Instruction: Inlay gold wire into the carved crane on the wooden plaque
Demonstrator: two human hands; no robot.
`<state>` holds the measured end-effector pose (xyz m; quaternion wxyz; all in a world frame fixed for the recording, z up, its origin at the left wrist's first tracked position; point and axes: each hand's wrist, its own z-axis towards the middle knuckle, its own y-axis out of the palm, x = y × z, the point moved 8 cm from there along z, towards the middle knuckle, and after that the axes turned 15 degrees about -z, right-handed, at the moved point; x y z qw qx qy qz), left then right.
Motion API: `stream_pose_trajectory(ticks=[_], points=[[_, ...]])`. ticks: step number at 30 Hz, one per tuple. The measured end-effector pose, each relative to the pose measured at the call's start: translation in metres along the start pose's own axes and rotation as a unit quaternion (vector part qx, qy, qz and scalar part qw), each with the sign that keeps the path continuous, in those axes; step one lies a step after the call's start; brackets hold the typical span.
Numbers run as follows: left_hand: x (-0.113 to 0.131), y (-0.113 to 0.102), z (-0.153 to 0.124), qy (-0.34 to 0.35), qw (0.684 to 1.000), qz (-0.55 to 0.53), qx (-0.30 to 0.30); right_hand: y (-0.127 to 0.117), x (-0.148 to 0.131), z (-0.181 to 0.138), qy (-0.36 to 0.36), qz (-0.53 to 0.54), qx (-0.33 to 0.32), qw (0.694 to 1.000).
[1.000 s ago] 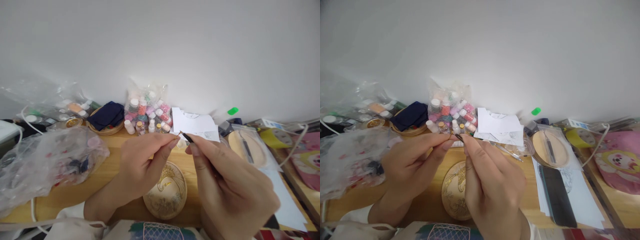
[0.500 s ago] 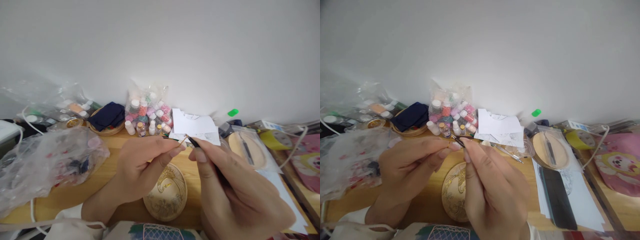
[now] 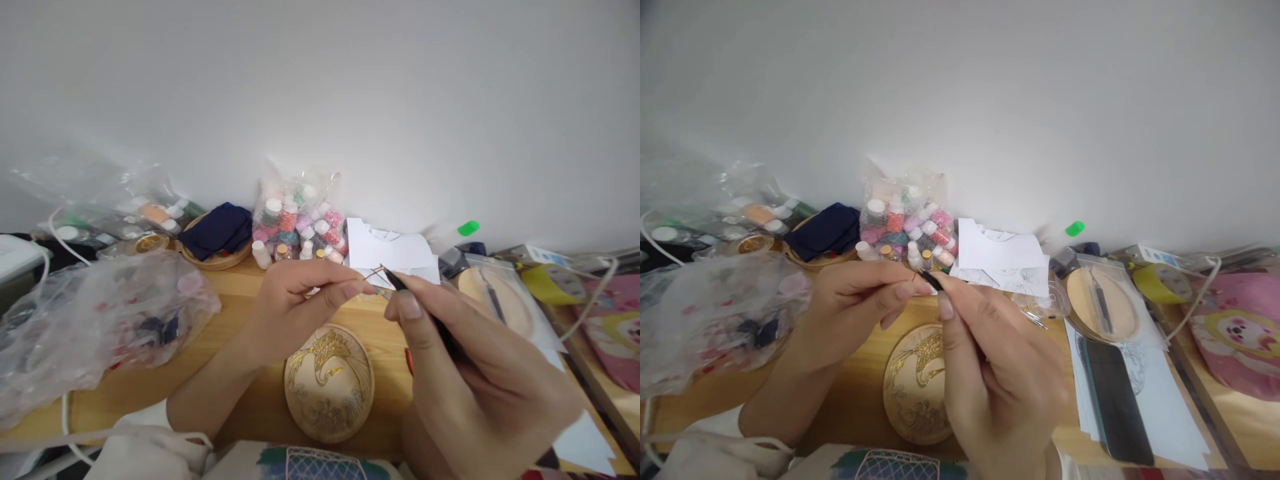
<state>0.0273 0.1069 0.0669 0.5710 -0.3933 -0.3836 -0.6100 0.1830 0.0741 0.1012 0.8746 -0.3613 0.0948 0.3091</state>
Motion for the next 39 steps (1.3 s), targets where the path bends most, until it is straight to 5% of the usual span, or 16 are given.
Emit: stream_pose_trajectory(ticks=[7,17,20,23,26,29,34,39], points=[[0.016,0.003,-0.007,0.109,0.980,0.165,0.001,-0.005,0.001,0.007,-0.016,-0.018,0.005,1.000],[0.024,0.014,-0.018,0.151,0.950,0.275,0.010,-0.003,-0.005,0.010,-0.036,-0.028,-0.019,0.999],[0.015,0.007,-0.014,0.078,0.980,0.180,0.015,0.005,-0.002,0.010,-0.020,-0.042,-0.092,0.995],[-0.006,0.001,-0.011,-0.060,0.997,-0.048,0.014,0.011,0.008,0.010,0.034,0.027,-0.146,0.988],[-0.024,0.013,-0.014,-0.189,0.936,-0.295,-0.026,0.014,0.024,0.012,0.117,0.135,-0.120,0.977],[-0.030,0.025,-0.019,-0.252,0.869,-0.421,-0.067,0.029,0.033,0.013,0.165,0.240,-0.132,0.947],[-0.033,0.041,-0.024,-0.309,0.807,-0.490,-0.116,0.052,0.032,0.013,0.186,0.369,-0.206,0.887],[-0.033,0.046,-0.026,-0.326,0.789,-0.506,-0.126,0.055,0.032,0.012,0.197,0.390,-0.209,0.875]])
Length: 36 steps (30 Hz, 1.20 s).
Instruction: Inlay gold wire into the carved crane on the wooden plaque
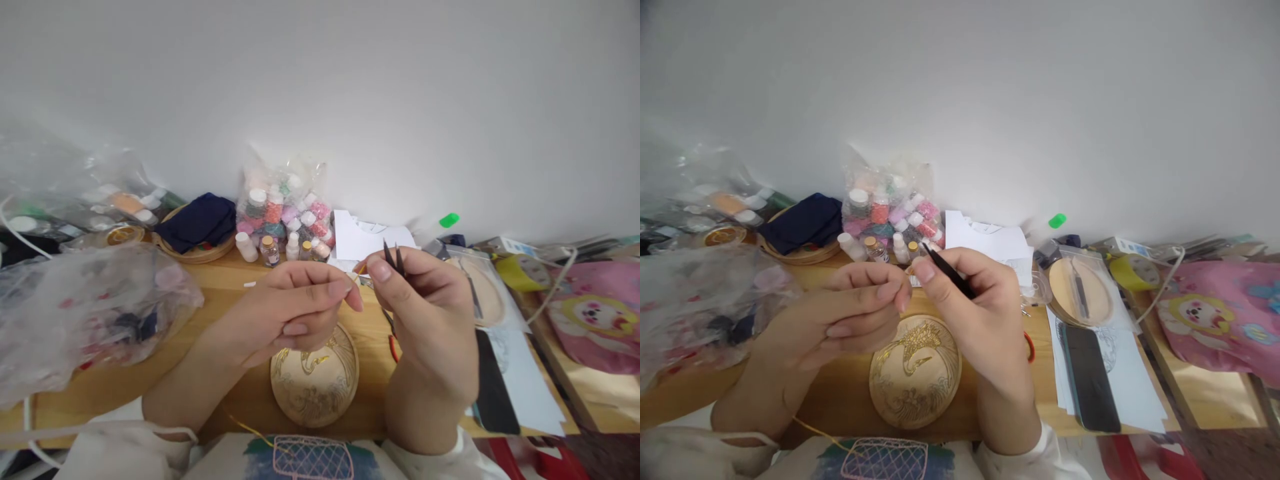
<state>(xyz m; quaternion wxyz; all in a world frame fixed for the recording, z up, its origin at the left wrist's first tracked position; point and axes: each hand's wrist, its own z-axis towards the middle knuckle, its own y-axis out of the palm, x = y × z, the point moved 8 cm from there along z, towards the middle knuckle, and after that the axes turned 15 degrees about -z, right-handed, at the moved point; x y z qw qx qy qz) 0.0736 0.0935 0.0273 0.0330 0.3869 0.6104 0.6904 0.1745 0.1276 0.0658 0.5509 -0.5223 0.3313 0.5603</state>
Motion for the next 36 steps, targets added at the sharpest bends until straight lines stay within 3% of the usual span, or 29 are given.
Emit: stream_pose_trajectory(ticks=[12,20,24,29,33,36], points=[[0.002,-0.002,0.002,0.006,0.999,0.042,0.000,-0.003,0.000,0.001,0.019,-0.040,0.010,0.999],[0.015,-0.008,0.000,0.065,0.980,0.186,0.034,-0.002,0.002,0.001,0.020,-0.057,-0.001,0.998],[0.021,-0.006,-0.001,0.099,0.948,0.297,0.058,-0.004,0.004,0.003,0.011,-0.110,0.019,0.994],[0.028,-0.002,-0.008,0.155,0.882,0.431,0.110,-0.001,0.003,0.006,-0.011,-0.144,0.029,0.989],[0.031,0.000,-0.010,0.183,0.840,0.493,0.133,0.001,0.000,0.007,-0.017,-0.156,0.035,0.987],[0.036,0.004,-0.011,0.202,0.829,0.503,0.141,0.003,0.001,0.008,-0.017,-0.146,0.028,0.989]])
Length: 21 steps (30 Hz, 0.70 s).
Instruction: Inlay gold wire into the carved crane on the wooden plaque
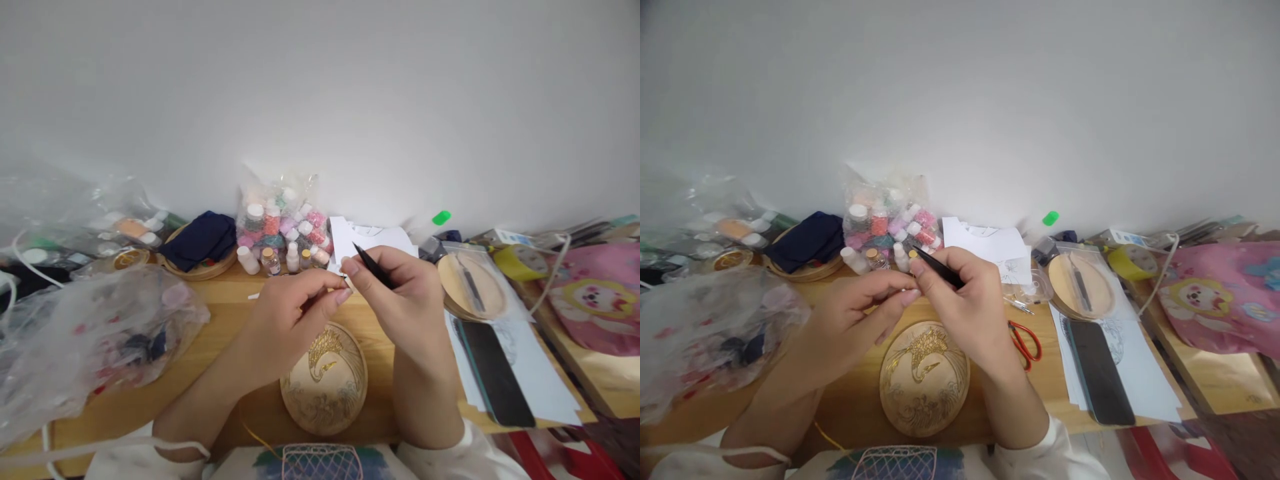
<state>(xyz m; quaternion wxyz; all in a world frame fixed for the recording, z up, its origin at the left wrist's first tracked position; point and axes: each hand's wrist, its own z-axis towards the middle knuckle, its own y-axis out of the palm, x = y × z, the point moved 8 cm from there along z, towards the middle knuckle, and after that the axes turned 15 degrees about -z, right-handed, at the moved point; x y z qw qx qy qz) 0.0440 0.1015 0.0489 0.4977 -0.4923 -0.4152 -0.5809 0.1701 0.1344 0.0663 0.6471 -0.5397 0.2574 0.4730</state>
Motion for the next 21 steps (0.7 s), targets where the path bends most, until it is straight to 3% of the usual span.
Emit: stream_pose_trajectory(ticks=[3,7,13,17,21], points=[[0.003,-0.001,-0.001,-0.003,0.999,-0.038,0.001,0.001,0.003,0.000,0.009,0.037,0.000,0.999],[-0.007,0.002,-0.005,-0.073,0.986,-0.147,-0.032,-0.001,0.010,0.000,0.029,0.097,0.012,0.995],[-0.019,0.012,-0.007,-0.138,0.921,-0.350,-0.102,0.002,0.010,-0.002,0.023,0.144,-0.026,0.989],[-0.020,0.019,-0.006,-0.155,0.887,-0.412,-0.138,0.003,0.008,-0.004,0.022,0.155,-0.038,0.987],[-0.019,0.020,-0.004,-0.150,0.867,-0.456,-0.131,0.000,0.003,-0.004,0.012,0.127,-0.031,0.991]])
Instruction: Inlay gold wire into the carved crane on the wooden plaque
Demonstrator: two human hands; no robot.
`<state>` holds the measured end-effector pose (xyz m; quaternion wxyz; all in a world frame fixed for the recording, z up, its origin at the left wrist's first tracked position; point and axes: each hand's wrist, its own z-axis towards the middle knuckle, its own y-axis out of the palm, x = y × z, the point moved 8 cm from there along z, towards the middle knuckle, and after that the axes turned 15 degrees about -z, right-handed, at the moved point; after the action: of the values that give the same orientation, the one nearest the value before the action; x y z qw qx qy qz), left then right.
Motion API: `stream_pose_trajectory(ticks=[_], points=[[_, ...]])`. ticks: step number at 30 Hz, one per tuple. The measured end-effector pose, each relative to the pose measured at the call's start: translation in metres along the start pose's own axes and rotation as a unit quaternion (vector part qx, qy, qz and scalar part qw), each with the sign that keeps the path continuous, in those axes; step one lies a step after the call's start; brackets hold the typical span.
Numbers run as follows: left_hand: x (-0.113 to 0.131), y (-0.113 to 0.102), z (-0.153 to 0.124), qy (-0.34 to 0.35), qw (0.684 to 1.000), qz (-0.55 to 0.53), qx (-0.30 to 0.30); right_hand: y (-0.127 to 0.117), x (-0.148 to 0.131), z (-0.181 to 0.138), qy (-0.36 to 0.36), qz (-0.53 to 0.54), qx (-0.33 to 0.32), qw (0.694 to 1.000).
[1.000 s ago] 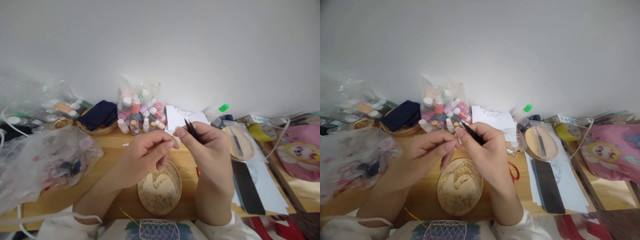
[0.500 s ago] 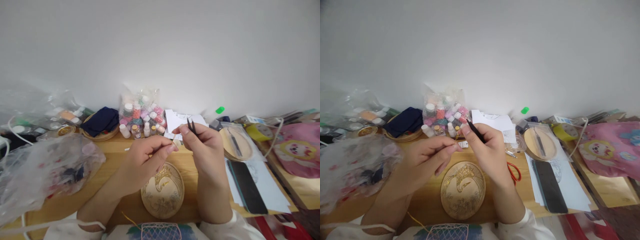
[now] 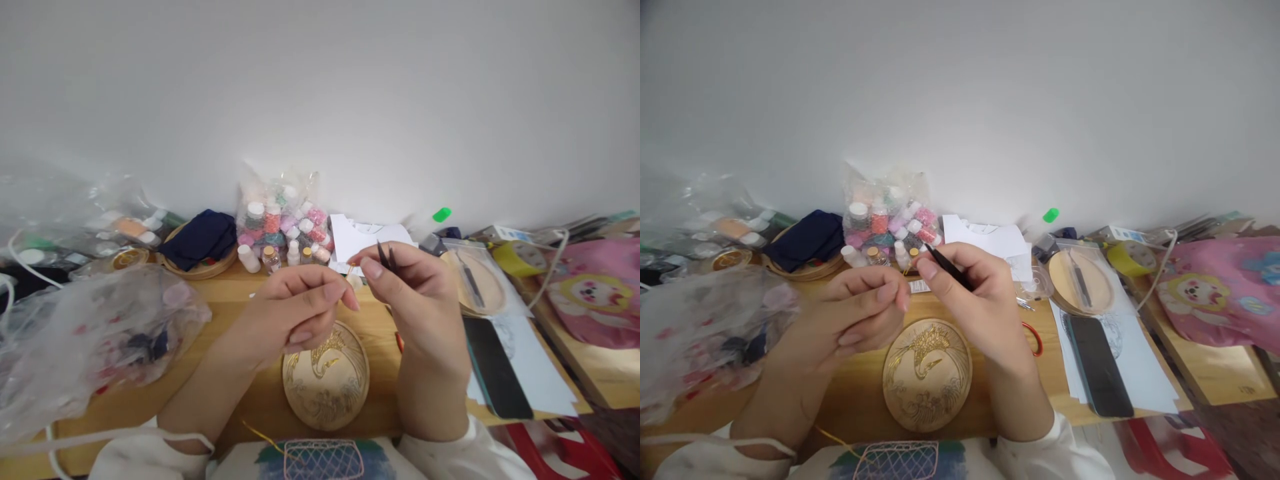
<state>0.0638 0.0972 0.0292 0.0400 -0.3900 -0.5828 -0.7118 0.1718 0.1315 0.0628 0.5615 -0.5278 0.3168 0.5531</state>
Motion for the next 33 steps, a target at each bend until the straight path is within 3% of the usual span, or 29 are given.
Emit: stream_pose_trajectory(ticks=[4,6,8,10,12,15,18,25,33], points=[[0.000,0.002,0.001,-0.002,0.999,-0.040,-0.010,-0.019,0.005,-0.001,-0.013,-0.127,0.076,0.989],[0.001,0.003,0.002,-0.006,0.998,-0.055,-0.014,-0.027,0.020,-0.006,-0.001,-0.254,0.090,0.963],[0.001,0.004,0.003,-0.014,0.997,-0.067,-0.023,-0.026,0.051,-0.017,0.055,-0.423,0.040,0.904],[0.001,0.004,0.003,-0.021,0.996,-0.077,-0.036,-0.020,0.091,-0.034,0.123,-0.553,-0.044,0.823],[0.002,0.005,0.003,-0.027,0.995,-0.085,-0.052,-0.015,0.118,-0.052,0.155,-0.574,-0.053,0.802],[0.002,0.007,0.002,-0.039,0.993,-0.086,-0.066,-0.006,0.140,-0.072,0.175,-0.589,-0.041,0.788],[0.003,0.009,0.001,-0.044,0.993,-0.082,-0.071,-0.005,0.145,-0.081,0.169,-0.591,-0.023,0.789],[0.005,0.014,-0.002,-0.056,0.990,-0.090,-0.098,-0.064,0.159,-0.100,0.217,-0.617,0.042,0.755],[0.012,0.014,-0.003,-0.043,0.989,-0.089,-0.107,-0.087,0.176,-0.104,0.218,-0.585,0.008,0.782]])
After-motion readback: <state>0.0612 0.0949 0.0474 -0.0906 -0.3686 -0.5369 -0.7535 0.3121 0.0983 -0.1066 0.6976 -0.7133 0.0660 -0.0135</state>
